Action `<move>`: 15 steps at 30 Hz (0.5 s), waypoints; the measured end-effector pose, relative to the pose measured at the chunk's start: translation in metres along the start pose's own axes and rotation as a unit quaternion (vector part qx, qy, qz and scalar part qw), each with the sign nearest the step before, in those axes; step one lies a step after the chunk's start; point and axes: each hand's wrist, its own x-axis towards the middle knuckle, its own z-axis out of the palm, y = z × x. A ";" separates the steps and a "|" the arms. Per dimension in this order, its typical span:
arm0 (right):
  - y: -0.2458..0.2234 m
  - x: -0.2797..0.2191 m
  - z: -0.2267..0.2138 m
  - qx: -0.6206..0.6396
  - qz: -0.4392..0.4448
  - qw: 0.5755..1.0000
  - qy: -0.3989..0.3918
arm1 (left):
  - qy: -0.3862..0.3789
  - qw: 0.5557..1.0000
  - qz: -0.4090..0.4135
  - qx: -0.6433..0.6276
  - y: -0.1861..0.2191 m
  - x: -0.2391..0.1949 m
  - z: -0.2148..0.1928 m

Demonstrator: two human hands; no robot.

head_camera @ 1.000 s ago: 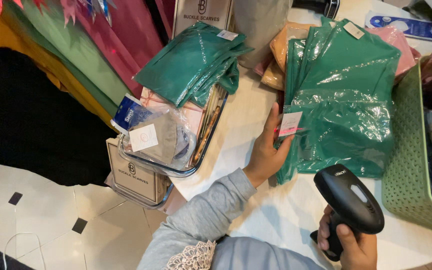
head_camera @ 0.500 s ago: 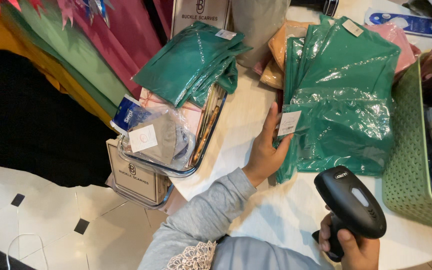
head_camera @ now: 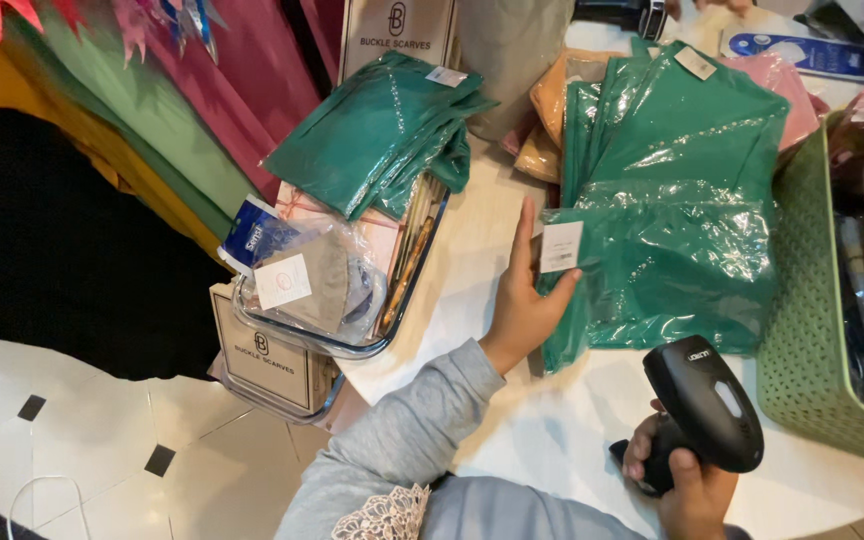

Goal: The person scans the barcodes on several individually packaged scarves using a handheld scanner, handling them one at a time and moving them between piles on the counter.

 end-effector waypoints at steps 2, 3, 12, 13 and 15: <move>0.003 0.000 -0.006 0.017 0.002 1.000 -0.010 | -0.018 0.992 -0.119 0.021 -0.002 0.005 -0.001; 0.004 -0.001 -0.007 0.017 -0.003 1.000 -0.008 | -0.023 0.993 -0.116 0.019 -0.016 0.001 -0.009; 0.004 -0.004 -0.008 0.048 -0.039 0.998 0.029 | -0.146 0.953 -0.247 0.095 -0.015 -0.040 -0.042; 0.004 -0.004 -0.010 0.051 -0.040 0.998 0.009 | -0.220 0.934 -0.248 0.132 -0.009 -0.046 -0.046; 0.009 -0.008 -0.019 0.055 -0.036 0.998 -0.012 | -0.289 0.908 -0.252 0.170 0.003 -0.057 -0.052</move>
